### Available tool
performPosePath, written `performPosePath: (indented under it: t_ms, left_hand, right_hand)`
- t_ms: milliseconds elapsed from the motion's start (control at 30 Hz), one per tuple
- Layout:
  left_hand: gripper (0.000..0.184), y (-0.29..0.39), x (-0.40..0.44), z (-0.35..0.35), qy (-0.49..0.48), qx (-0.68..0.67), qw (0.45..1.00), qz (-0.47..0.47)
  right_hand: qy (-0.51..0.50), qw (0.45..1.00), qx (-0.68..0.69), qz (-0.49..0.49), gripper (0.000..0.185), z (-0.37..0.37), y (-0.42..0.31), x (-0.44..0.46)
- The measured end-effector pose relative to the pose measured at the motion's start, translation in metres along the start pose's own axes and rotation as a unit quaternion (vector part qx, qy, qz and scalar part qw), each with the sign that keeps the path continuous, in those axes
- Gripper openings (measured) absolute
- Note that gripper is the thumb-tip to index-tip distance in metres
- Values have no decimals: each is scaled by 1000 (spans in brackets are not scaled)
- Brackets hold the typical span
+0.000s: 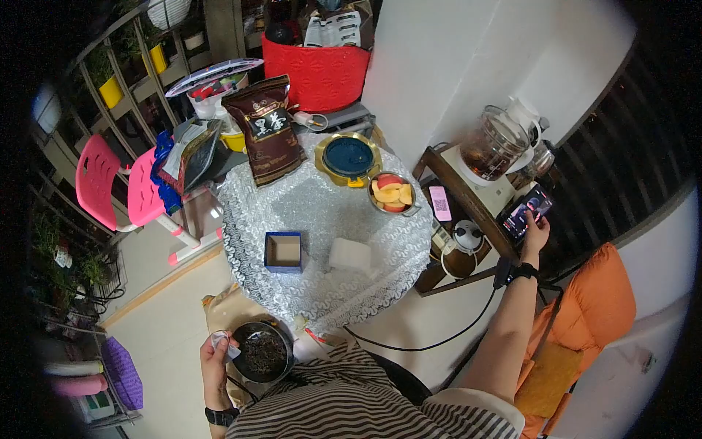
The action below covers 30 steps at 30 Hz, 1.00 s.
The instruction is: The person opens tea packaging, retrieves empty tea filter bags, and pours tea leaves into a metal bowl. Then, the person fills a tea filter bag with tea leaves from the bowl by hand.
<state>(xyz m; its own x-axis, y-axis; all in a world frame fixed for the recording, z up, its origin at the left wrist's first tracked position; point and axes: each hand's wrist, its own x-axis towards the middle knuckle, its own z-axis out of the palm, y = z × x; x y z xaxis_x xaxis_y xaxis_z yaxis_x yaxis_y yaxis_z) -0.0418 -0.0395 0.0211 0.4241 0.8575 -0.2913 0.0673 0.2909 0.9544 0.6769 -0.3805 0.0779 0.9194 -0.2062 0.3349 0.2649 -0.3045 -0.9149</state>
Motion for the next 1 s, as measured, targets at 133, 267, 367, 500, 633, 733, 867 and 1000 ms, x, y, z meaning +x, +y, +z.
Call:
performPosePath:
  t_ms: [133,267,367,500,633,733,867,1000]
  left_hand:
    - [22,2,-3,-1,15,17,1000,-8]
    - [23,2,-2,-4,24,5,999,-22]
    - [23,11,-3,-1,13,6,1000,-12]
    - [24,13,-2,5,-30,-8,999,-5]
    - [27,11,-7,9,-38,-10,999,1]
    - [30,13,-12,7,-78,-41,996,14]
    - [30,9,-23,6,-72,-53,996,26]
    - [28,6,-34,6,-36,0,999,41]
  right_hand:
    - [62,996,-58,-28,62,4,8,4]
    - [153,939,-192,-242,56,0,-28,-19]
    - [56,961,12,-271,39,23,-101,-106]
    - [-217,933,101,-270,14,45,-134,-234]
    - [-464,800,87,-372,14,68,-201,-379]
    - [-590,723,137,-332,18,91,-224,-452]
    - [-646,635,174,-386,21,112,-238,-519]
    - [-667,572,185,-441,20,117,-235,-554]
